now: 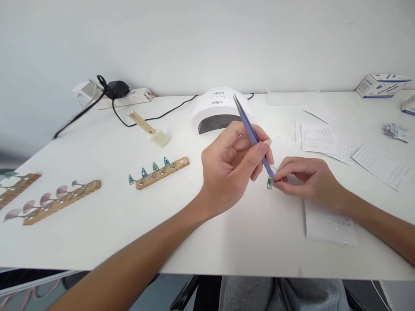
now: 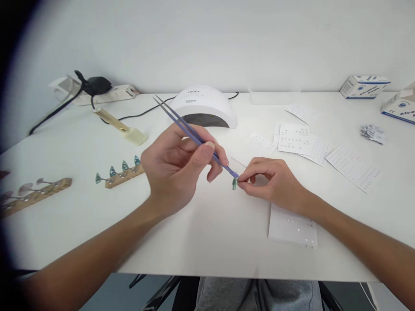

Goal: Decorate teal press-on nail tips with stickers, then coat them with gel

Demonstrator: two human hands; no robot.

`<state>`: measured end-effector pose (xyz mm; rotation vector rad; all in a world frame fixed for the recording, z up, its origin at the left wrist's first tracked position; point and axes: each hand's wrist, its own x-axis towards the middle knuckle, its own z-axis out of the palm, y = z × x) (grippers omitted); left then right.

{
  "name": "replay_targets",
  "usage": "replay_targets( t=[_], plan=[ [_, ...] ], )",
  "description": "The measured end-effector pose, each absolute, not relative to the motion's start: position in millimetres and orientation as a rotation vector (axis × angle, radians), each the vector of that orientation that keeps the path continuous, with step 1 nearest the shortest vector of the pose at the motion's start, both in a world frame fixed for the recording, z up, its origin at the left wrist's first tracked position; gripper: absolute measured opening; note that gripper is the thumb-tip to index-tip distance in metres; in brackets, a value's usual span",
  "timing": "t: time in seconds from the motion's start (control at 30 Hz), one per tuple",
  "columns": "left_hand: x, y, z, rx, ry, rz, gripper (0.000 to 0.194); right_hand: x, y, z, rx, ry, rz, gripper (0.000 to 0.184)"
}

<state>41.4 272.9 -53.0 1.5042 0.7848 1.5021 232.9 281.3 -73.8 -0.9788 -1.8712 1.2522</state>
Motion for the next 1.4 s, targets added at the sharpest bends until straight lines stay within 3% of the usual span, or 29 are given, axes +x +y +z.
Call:
replay_targets(
  t=[0.4, 0.57, 0.77, 0.97, 1.4],
  plan=[
    [42, 272, -56, 1.517, 0.771, 1.494, 0.008, 233, 281, -74, -0.956, -1.846, 1.260, 0.011],
    [40, 275, -50, 1.461, 0.805, 1.542, 0.013, 234, 282, -71, -1.015, -1.744, 1.395, 0.005],
    [31, 291, -49, 1.333, 0.873, 1.608, 0.018, 238, 287, -68, -1.180, -1.605, 1.522, 0.017],
    [28, 298, -57, 1.312, 0.828, 1.581, 0.018, 242, 288, -72, -1.120, -1.564, 1.579, 0.013],
    [28, 295, -53, 1.400, 0.969, 1.225, 0.023, 243, 289, -73, -1.134, -1.559, 1.574, 0.018]
  ],
)
